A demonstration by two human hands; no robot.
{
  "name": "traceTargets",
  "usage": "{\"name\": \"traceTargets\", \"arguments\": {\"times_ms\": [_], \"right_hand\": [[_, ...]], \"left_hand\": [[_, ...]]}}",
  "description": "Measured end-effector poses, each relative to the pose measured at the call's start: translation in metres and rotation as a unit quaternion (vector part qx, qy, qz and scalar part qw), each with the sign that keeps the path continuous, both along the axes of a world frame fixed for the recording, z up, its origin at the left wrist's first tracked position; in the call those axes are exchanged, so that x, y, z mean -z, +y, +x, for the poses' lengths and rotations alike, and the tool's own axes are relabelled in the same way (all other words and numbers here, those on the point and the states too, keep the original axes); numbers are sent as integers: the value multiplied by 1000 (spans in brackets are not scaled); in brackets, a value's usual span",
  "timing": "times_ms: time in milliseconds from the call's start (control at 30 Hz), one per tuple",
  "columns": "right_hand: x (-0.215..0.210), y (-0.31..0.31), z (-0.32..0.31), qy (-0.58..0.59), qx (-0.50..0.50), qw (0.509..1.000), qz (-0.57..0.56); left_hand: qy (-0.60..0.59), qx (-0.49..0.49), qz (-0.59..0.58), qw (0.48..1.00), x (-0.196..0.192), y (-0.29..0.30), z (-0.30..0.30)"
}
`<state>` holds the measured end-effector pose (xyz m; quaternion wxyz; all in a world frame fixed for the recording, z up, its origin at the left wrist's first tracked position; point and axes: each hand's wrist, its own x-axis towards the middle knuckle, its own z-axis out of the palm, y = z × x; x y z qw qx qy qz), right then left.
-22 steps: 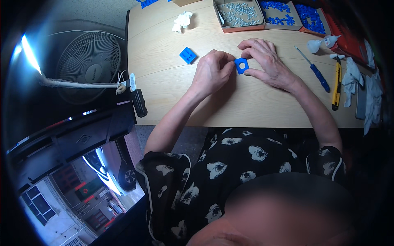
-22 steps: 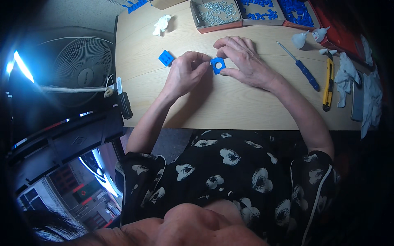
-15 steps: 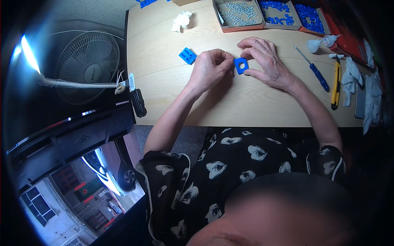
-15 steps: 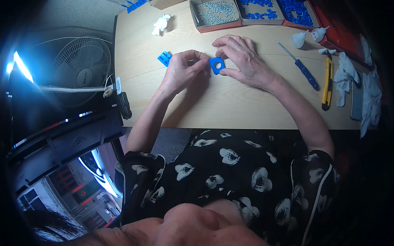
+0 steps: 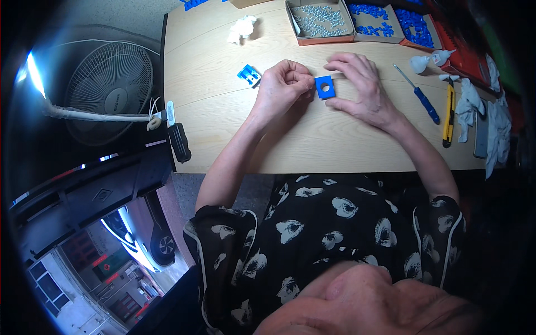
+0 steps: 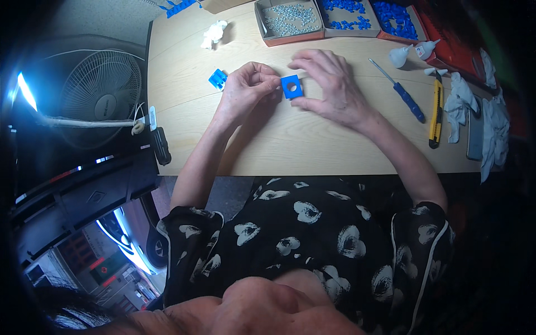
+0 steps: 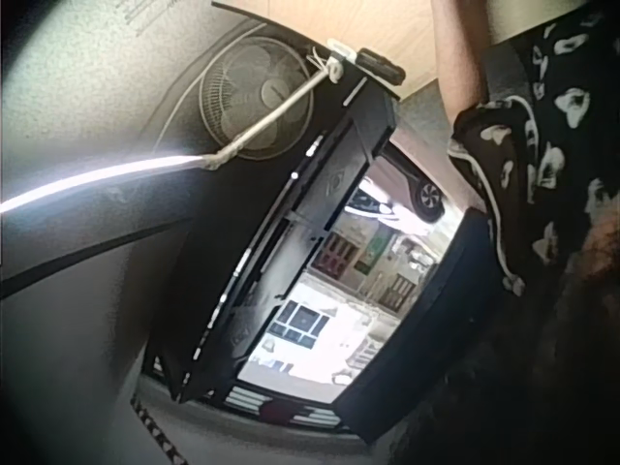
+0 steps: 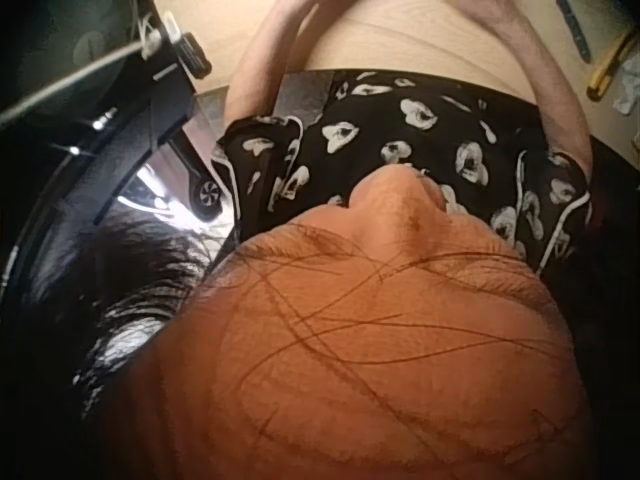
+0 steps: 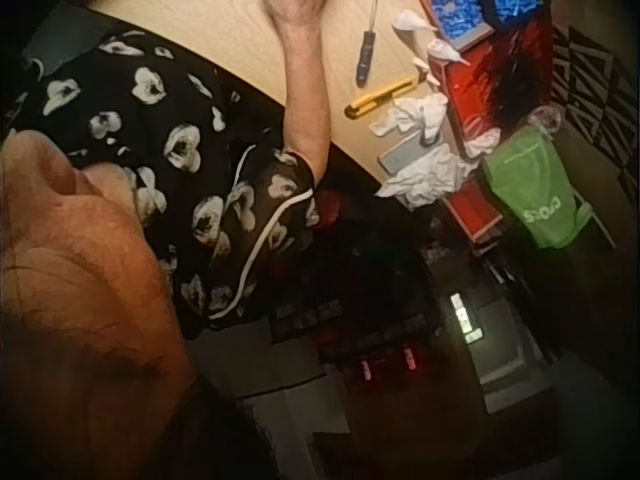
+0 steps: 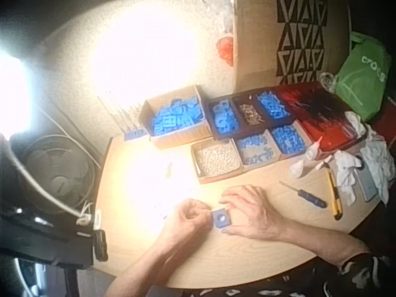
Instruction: The person assembles small electronic components by joining blue plastic housings and white plastic components with adhesive from a glue bottle.
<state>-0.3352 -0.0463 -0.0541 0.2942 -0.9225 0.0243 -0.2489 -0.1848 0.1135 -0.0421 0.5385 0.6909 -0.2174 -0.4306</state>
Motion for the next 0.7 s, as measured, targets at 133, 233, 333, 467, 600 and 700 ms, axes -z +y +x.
{"name": "traceTargets", "arguments": {"times_ms": [133, 233, 333, 467, 600, 700], "right_hand": [[6, -3, -15, 115, 76, 939, 316], [-1, 0, -15, 126, 45, 873, 469], [-15, 3, -6, 185, 17, 832, 523], [-13, 1, 0, 192, 8, 776, 600], [-6, -2, 5, 192, -24, 742, 642], [-3, 1, 8, 167, 21, 760, 628]], "left_hand": [[42, -9, -1, 999, -9, 0, 5], [80, -8, -21, 997, -12, -1, 5], [88, -9, -30, 996, -11, 0, 9], [84, 11, -42, 996, -11, 1, 15], [83, 20, -58, 995, -12, 5, 18], [-7, 21, -23, 999, -23, 12, 28]]}}
